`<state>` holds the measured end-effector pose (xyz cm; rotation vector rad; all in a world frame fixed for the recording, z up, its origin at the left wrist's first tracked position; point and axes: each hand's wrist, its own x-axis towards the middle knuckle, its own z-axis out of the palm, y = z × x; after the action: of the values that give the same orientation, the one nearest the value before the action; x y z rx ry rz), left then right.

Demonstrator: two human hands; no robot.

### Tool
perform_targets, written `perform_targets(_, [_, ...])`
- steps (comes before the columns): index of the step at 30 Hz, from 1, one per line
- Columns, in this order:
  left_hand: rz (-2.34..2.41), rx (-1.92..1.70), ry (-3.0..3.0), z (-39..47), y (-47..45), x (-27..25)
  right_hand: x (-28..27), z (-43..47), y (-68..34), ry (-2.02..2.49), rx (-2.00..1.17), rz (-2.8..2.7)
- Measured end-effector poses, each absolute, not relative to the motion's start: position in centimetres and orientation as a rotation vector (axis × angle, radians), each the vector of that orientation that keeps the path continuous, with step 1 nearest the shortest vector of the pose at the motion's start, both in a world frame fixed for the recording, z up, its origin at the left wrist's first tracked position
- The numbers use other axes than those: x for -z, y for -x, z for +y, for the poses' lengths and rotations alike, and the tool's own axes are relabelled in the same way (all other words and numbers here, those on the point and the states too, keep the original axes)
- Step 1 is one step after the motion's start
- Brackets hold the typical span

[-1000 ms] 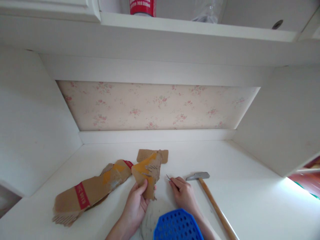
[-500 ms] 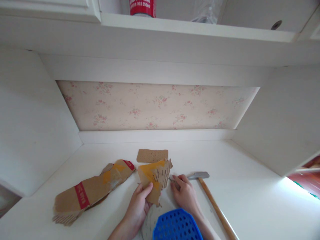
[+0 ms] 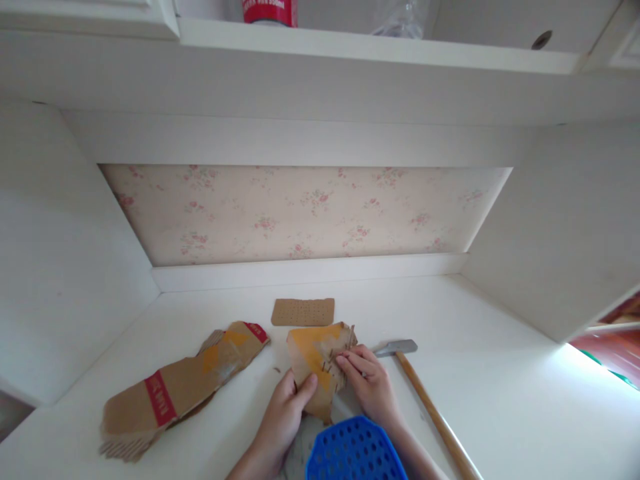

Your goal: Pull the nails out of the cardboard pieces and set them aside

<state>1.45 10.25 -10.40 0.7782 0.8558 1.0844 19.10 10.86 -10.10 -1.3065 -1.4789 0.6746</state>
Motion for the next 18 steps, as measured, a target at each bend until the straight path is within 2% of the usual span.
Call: perform_targets(18, [0.691,-1.135,-0.497,10.46,-1.62,10.08,10.54,10.4,-19.51,1.254,-0.649,-1.39])
